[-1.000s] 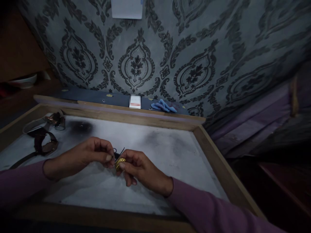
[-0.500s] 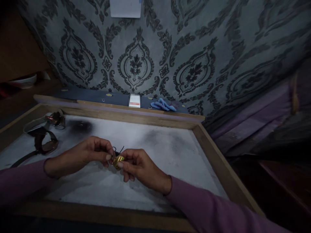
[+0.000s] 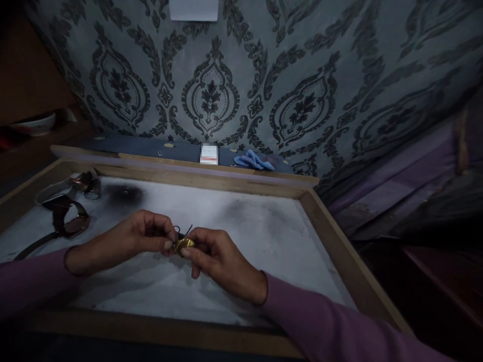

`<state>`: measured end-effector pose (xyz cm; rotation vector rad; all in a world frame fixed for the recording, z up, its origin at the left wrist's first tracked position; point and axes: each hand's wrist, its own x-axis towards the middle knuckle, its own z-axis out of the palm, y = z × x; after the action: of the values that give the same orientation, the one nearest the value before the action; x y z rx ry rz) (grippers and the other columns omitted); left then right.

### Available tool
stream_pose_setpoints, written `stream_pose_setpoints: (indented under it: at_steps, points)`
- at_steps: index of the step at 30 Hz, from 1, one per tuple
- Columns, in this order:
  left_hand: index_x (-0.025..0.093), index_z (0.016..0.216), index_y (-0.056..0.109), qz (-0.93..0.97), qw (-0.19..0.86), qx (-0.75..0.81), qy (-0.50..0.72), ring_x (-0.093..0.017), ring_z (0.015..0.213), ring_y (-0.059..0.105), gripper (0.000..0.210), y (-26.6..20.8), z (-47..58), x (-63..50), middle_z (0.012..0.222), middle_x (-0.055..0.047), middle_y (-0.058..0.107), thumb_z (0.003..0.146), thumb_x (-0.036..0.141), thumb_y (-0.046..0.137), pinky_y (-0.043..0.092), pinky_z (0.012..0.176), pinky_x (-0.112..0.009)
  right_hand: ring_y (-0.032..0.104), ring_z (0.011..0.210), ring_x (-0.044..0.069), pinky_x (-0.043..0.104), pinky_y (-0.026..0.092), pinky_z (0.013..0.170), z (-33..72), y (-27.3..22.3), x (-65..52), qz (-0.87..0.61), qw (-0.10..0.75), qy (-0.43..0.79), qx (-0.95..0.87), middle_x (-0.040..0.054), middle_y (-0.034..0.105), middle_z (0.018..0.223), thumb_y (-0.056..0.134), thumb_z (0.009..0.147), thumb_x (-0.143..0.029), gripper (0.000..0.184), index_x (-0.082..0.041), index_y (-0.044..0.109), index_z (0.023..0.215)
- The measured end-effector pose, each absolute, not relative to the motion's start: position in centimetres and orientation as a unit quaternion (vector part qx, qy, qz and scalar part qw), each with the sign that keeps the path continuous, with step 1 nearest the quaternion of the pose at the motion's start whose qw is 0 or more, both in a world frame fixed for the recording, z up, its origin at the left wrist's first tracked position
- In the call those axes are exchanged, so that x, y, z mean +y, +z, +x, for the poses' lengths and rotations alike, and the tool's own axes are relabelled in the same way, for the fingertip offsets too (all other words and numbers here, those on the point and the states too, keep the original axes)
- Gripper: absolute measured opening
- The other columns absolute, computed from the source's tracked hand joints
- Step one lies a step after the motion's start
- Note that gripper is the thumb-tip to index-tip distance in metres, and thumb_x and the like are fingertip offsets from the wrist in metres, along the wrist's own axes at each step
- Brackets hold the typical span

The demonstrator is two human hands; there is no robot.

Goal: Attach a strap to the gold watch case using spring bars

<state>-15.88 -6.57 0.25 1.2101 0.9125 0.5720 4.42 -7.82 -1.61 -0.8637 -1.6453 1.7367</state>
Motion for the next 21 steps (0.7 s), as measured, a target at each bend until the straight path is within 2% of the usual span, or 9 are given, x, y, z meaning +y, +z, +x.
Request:
stream_pose_setpoints:
  at_steps: [4,7,21]
  points:
    - [0.014,0.070,0.064,0.545,0.691,0.401,0.254,-0.010,0.065,0.057,0.008,0.33,-15.86,-6.63,0.067,0.001,0.065,0.069,0.017,0.071,0.043,0.064,-0.022,0.052,0.051,0.006,0.019,0.044,0.047,4.43,-1.50,-7.91,-0.331,0.296,0.634,-0.634,-0.0002,0.063,0.073,0.066,0.085,-0.039,0.026,-0.014,0.067,0.087]
    - [0.014,0.071,0.064,0.547,0.691,0.399,0.252,-0.010,0.065,0.057,0.008,0.32,-15.84,-6.65,0.067,0.001,0.064,0.069,0.017,0.071,0.044,0.064,-0.022,0.053,0.051,0.006,0.019,0.046,0.048,4.45,-1.44,-7.95,-0.332,0.298,0.624,-0.642,-0.0002,0.063,0.072,0.065,0.085,-0.041,0.027,-0.014,0.067,0.087]
    - [0.014,0.070,0.062,0.568,0.677,0.399,0.245,-0.011,0.064,0.054,0.010,0.55,-15.77,-6.76,0.068,0.001,0.062,0.071,0.020,0.071,0.042,0.061,-0.021,0.053,0.053,0.007,0.021,0.046,0.051,4.35,-0.80,-8.20,-0.345,0.300,0.611,-0.646,-0.0003,0.060,0.071,0.064,0.085,-0.043,0.028,-0.015,0.066,0.084]
